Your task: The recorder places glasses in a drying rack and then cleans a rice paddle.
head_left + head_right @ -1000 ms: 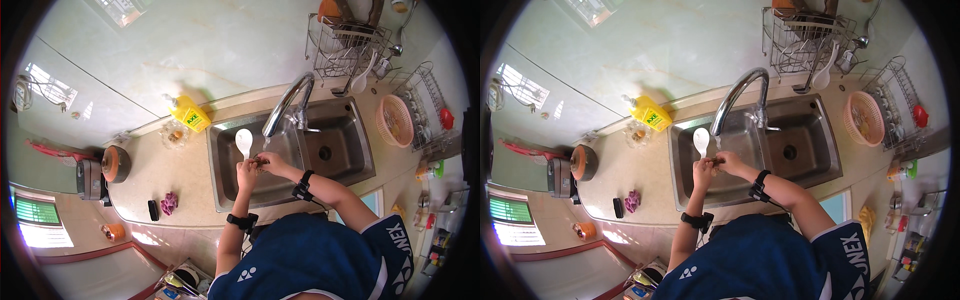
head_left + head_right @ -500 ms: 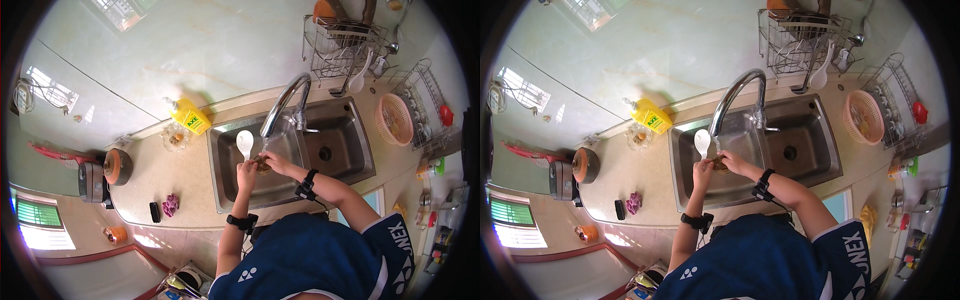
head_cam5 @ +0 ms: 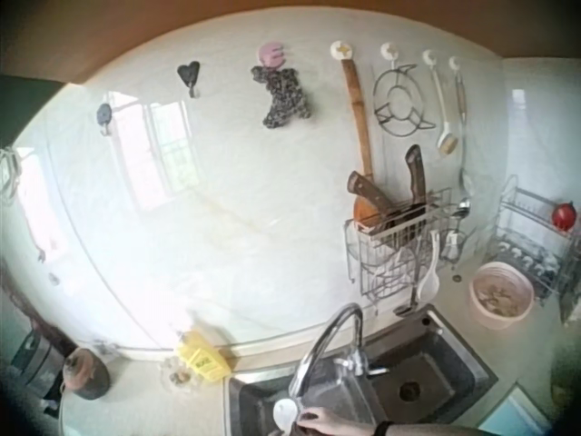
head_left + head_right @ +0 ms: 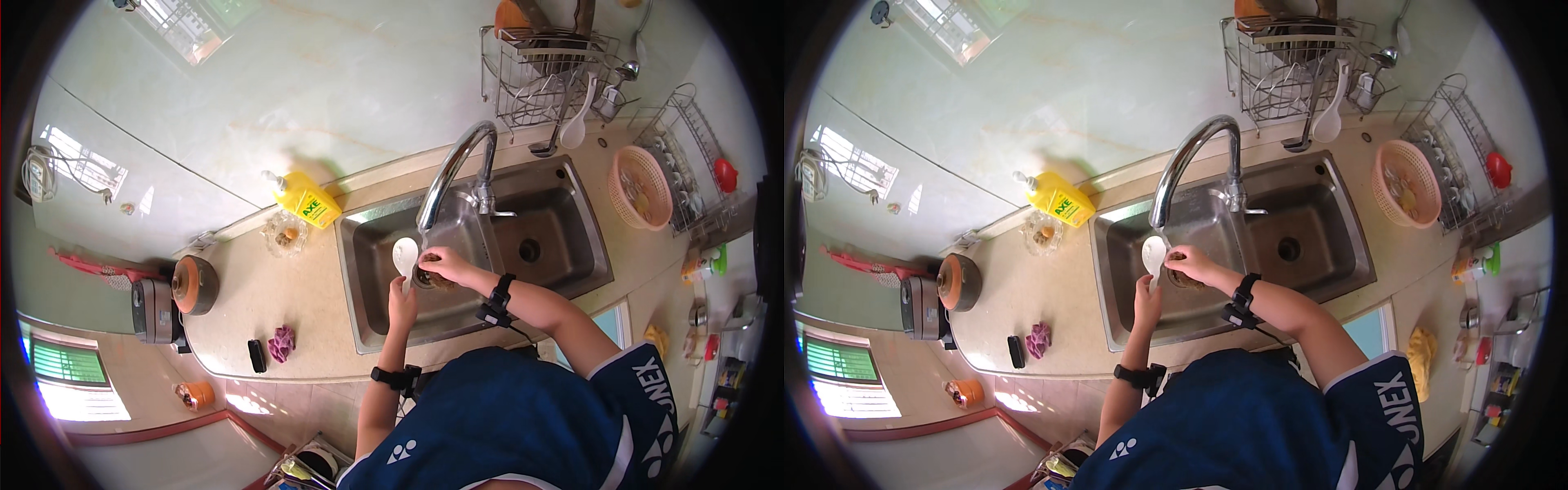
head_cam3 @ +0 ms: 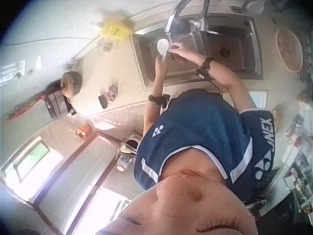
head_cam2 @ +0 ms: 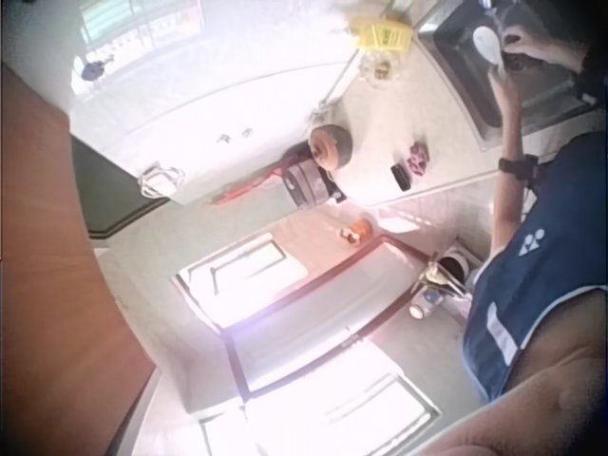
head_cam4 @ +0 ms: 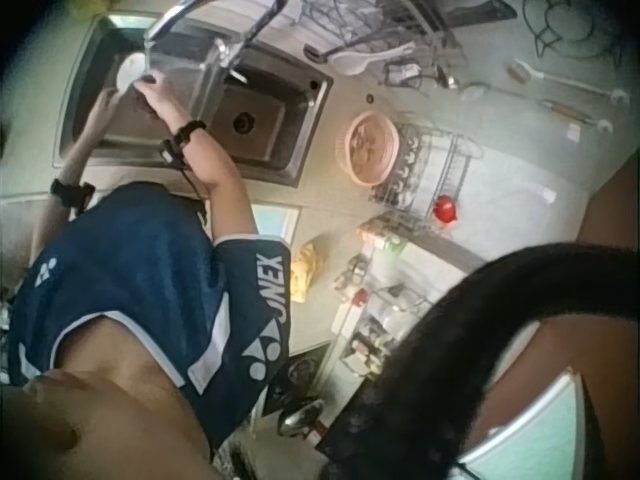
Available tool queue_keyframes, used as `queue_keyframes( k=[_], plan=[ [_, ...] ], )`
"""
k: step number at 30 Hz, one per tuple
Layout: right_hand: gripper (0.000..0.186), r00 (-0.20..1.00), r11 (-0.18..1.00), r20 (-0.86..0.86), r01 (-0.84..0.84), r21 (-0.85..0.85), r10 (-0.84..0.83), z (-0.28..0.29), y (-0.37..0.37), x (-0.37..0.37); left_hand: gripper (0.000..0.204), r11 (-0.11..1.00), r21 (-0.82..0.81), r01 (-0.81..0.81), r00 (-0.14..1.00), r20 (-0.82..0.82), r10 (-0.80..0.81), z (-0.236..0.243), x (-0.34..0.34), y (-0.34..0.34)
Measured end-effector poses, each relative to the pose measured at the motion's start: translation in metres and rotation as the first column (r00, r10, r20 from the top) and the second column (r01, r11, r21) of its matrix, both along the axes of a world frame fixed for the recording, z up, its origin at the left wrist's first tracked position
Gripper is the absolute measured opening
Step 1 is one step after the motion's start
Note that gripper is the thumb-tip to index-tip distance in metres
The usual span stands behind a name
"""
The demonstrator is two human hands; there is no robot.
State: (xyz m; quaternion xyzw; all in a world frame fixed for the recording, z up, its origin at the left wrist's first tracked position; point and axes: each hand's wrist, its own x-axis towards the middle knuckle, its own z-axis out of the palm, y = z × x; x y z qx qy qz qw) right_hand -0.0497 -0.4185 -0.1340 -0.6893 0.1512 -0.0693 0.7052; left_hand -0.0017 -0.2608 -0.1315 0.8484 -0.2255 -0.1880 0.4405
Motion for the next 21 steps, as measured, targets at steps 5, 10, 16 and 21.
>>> queue_keyframes(
  k=[5,10,16,21],
  plan=[
    [0.011,0.986,0.982,-0.066,0.162,0.095,-0.156,-0.005,-0.009,-0.012,0.035,0.999,-0.007,0.054,0.996,-0.065,-0.054,-0.004,-0.004,0.004],
    [0.009,0.969,0.921,-0.030,0.243,0.305,-0.245,0.037,-0.042,-0.056,0.034,0.998,-0.011,0.069,0.972,-0.222,-0.070,0.002,-0.009,0.004],
    [0.011,0.844,0.792,0.014,0.497,0.356,-0.536,0.072,-0.091,-0.127,0.030,0.994,-0.067,0.086,0.983,-0.159,-0.096,-0.018,-0.008,-0.003],
    [0.006,0.825,0.826,-0.105,0.562,0.043,-0.556,0.015,-0.110,-0.165,0.027,0.998,-0.022,0.064,0.968,-0.243,-0.067,-0.031,0.005,-0.029]
  ],
)
